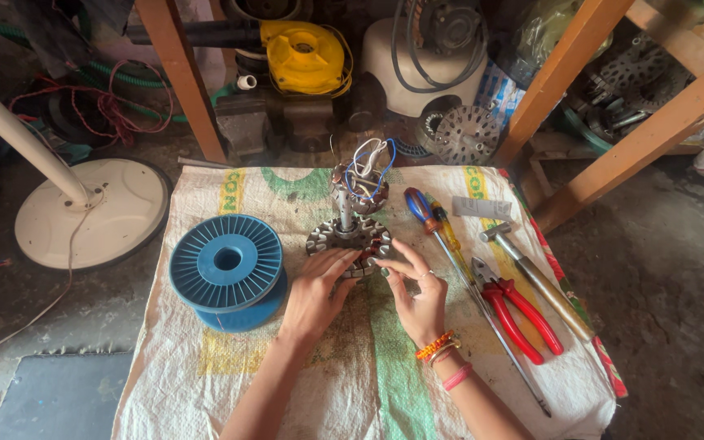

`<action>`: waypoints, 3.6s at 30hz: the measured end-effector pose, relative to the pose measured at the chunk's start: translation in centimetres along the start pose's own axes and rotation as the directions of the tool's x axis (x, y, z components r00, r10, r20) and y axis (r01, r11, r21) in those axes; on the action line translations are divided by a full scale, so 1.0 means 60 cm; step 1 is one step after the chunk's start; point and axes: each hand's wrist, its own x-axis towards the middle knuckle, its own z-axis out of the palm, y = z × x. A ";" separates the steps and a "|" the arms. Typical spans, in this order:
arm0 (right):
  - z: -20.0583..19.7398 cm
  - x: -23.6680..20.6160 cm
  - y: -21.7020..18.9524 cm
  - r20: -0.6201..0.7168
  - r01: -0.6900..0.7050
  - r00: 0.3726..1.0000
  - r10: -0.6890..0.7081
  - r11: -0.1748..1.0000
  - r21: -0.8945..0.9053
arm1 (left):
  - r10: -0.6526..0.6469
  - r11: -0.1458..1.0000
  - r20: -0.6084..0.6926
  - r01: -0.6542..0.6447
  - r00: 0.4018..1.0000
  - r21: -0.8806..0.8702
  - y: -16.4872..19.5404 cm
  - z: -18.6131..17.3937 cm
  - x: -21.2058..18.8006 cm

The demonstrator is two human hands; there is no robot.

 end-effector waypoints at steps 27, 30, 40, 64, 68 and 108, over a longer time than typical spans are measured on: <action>0.013 -0.005 0.048 -0.054 -0.257 0.966 0.252 0.957 -0.137 | 0.008 1.000 -0.016 -0.008 1.000 -0.019 0.002 -0.003 0.003; 0.007 -0.018 0.043 -0.187 0.014 0.982 -0.012 1.000 0.007 | 0.014 1.000 -0.016 -0.014 1.000 -0.015 0.004 -0.002 0.004; 0.011 -0.012 0.032 0.061 -0.099 0.992 0.110 0.982 -0.160 | 0.011 1.000 -0.012 -0.012 1.000 -0.017 0.000 -0.001 0.001; 0.002 0.011 0.000 0.007 -0.057 0.998 0.057 0.998 0.009 | 0.002 1.000 -0.003 -0.002 1.000 -0.016 -0.002 0.003 -0.001; 0.005 0.002 -0.008 0.043 -0.060 0.997 0.061 0.998 -0.004 | 0.011 1.000 -0.006 -0.011 1.000 -0.023 -0.001 0.001 0.001; -0.016 -0.006 0.076 -0.320 -0.273 0.895 0.311 0.949 0.159 | -0.231 0.970 0.027 0.227 0.973 0.090 -0.038 -0.071 0.012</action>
